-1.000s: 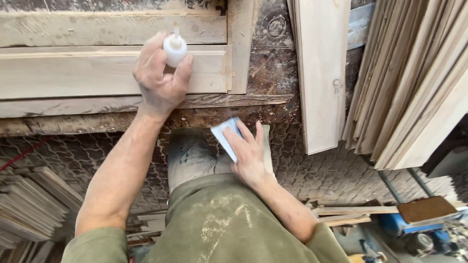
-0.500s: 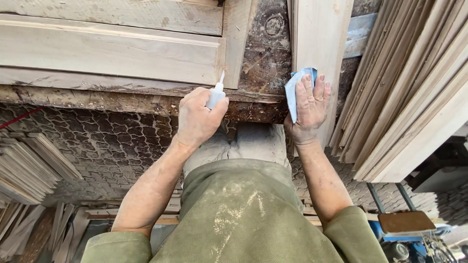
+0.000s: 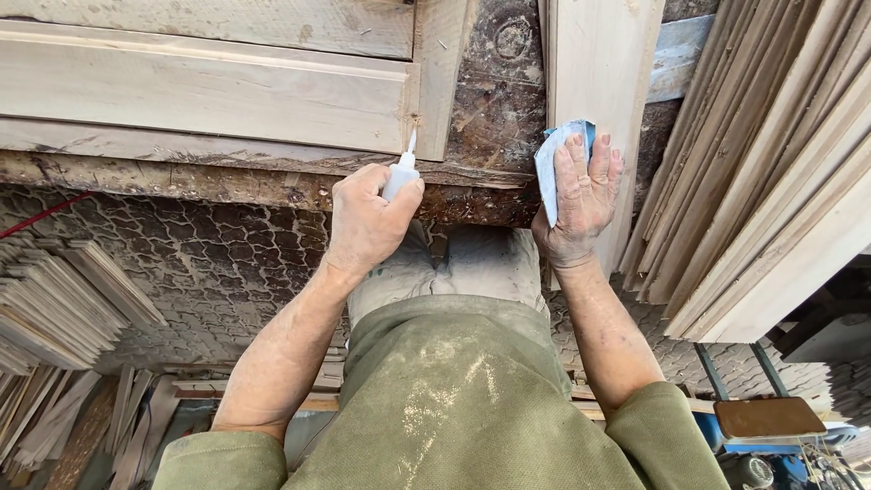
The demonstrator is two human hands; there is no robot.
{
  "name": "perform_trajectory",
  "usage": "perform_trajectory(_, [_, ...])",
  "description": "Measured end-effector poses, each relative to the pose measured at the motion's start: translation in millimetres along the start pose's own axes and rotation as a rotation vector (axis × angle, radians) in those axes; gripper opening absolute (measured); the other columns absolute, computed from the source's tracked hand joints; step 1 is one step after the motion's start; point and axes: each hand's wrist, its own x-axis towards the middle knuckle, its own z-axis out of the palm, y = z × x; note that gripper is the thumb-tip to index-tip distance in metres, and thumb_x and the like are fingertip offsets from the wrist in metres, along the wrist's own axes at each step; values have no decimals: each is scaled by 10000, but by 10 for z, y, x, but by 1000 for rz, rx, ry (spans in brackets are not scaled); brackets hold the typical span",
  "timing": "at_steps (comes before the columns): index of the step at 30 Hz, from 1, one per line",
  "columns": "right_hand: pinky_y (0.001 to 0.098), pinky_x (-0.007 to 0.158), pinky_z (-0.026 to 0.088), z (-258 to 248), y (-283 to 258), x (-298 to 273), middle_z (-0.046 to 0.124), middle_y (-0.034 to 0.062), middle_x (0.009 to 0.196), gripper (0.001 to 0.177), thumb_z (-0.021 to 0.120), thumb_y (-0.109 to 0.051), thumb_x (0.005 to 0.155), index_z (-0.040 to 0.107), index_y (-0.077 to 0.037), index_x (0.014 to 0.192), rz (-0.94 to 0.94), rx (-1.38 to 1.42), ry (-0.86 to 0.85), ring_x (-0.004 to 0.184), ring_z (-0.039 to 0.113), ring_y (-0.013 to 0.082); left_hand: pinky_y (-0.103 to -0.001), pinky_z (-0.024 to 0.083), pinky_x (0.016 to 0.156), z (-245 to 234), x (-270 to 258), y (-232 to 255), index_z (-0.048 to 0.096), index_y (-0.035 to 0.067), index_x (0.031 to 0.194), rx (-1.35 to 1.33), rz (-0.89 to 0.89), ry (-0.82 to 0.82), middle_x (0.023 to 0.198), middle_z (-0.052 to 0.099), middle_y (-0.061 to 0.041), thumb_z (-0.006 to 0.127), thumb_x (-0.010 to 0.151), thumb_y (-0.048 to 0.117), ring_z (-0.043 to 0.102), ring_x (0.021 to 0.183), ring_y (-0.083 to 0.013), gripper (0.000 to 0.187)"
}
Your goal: Sanding wooden planks with an angle grinder and applying glue to seams.
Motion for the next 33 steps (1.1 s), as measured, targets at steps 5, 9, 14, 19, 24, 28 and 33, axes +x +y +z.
perform_trajectory(5, [601, 1121, 336, 10, 5, 1, 694, 286, 1337, 487, 506, 31, 867, 701, 52, 1312, -7, -13, 0, 1318, 534, 533, -339, 496, 596, -52, 5, 93, 620, 29, 669, -22, -31, -12, 642, 569, -177, 789, 871, 269, 649, 625, -294, 356])
perform_trajectory(9, [607, 1118, 338, 11, 10, -10, 701, 290, 1325, 482, 517, 28, 857, 711, 56, 1296, -1, -14, -6, 1308, 542, 538, -336, 496, 586, -60, 18, 70, 629, 37, 673, -5, -25, -6, 642, 565, -174, 796, 867, 273, 646, 618, -302, 349])
perform_trajectory(14, [598, 1134, 320, 23, 5, 5, 694, 280, 1344, 456, 508, -35, 912, 706, 45, 1314, 7, -17, -6, 1323, 528, 532, -336, 494, 588, -71, -8, 50, 641, 33, 677, -14, -61, -16, 644, 576, -172, 791, 856, 265, 650, 625, -278, 329])
perform_trajectory(19, [588, 1141, 311, 17, 11, -30, 686, 276, 1361, 425, 483, -140, 1002, 692, 47, 1321, 12, -19, -18, 1334, 521, 530, -339, 493, 584, -71, -7, 56, 644, 33, 685, 0, -50, -8, 643, 572, -179, 793, 859, 272, 658, 628, -307, 332])
perform_trajectory(24, [604, 1124, 336, 32, 40, -30, 692, 288, 1342, 432, 474, -182, 1026, 698, 61, 1303, -4, -24, -20, 1313, 531, 546, -347, 507, 602, -82, 7, 82, 657, 21, 704, -19, -27, 16, 662, 590, -190, 787, 874, 244, 671, 650, -322, 309])
perform_trajectory(28, [604, 1126, 331, 30, 43, -32, 690, 286, 1347, 439, 473, -205, 1039, 697, 57, 1313, -5, -29, -23, 1319, 526, 542, -338, 500, 597, -78, -14, 78, 662, 33, 703, -24, -40, 20, 658, 588, -178, 796, 868, 256, 664, 640, -298, 309])
perform_trajectory(33, [610, 1125, 324, 33, 53, -56, 685, 287, 1353, 445, 475, -212, 1038, 687, 52, 1326, -4, -32, -26, 1321, 521, 547, -347, 501, 599, -88, -8, 126, 656, 24, 699, -38, -18, 48, 660, 592, -177, 794, 869, 223, 655, 629, -303, 295])
